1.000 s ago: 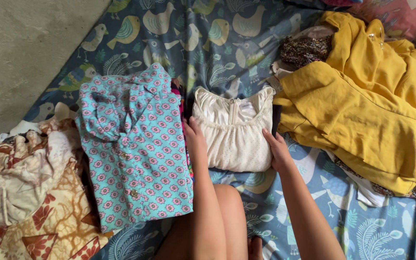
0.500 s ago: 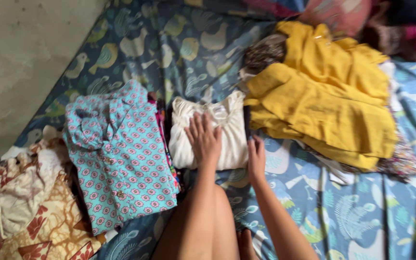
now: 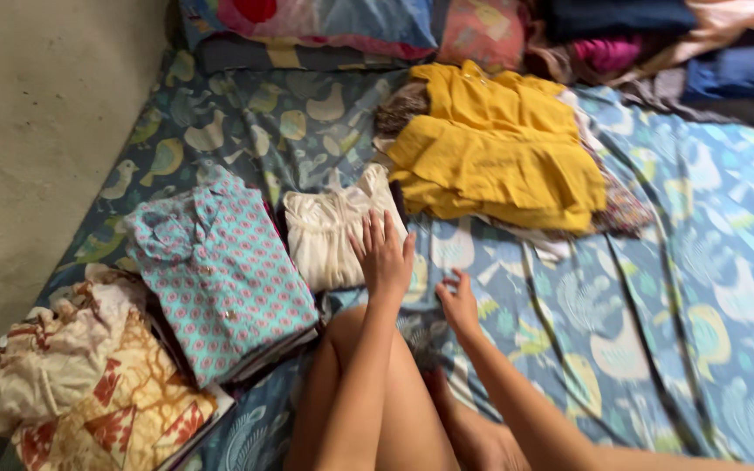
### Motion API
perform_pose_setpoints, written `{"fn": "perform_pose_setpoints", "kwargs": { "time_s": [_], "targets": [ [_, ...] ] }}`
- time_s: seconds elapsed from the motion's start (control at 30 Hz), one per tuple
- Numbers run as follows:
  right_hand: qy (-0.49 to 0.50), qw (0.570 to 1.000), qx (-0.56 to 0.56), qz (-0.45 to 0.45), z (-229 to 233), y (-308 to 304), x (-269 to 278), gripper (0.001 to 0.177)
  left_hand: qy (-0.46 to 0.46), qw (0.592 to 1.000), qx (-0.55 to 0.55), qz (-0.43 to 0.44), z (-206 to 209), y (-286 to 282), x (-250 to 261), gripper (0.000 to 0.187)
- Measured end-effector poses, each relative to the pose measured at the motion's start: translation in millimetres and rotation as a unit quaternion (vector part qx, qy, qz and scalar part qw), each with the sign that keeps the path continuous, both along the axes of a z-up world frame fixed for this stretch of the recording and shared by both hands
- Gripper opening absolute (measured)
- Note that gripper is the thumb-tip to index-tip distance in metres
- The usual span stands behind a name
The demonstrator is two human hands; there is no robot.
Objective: The person folds a black and white garment and a yellow dress by hand on a bed, placing the folded items onto a pile.
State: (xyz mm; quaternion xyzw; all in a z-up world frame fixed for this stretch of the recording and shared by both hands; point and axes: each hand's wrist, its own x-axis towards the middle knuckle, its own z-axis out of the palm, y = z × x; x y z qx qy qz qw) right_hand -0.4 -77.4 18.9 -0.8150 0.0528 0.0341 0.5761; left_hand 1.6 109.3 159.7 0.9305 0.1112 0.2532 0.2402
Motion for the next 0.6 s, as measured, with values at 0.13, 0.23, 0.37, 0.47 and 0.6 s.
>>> {"fn": "perform_pose_setpoints", "kwargs": {
  "time_s": [0.13,0.23,0.37,0.47,0.6],
  "targets": [
    [-0.031,0.996,-0.08,-0.025,47.9,6.4,18.9,0.059,-0.01,0.998,0.061,-0.021,22.7,1.6,-6.3,0.072],
    [-0.033,0.999,0.013,-0.028,81.5,34.3,47.5,0.057,-0.011,0.997,0.065,-0.026,39.8,12.0,3.9,0.072],
    [-0.017,0.992,0.116,-0.035,99.7,75.5,82.0,0.057,-0.026,0.997,0.066,-0.042,51.0,15.5,26.2,0.071],
    [-0.069,0.989,0.117,-0.051,90.6,91.4,102.0,0.049,-0.002,0.996,0.077,-0.052,50.2,9.6,41.2,0.072],
    [-0.111,0.985,0.116,-0.057,70.8,87.3,131.7,0.042,0.015,0.997,-0.007,-0.079,49.1,-1.1,53.7,0.071]
  ]
}}
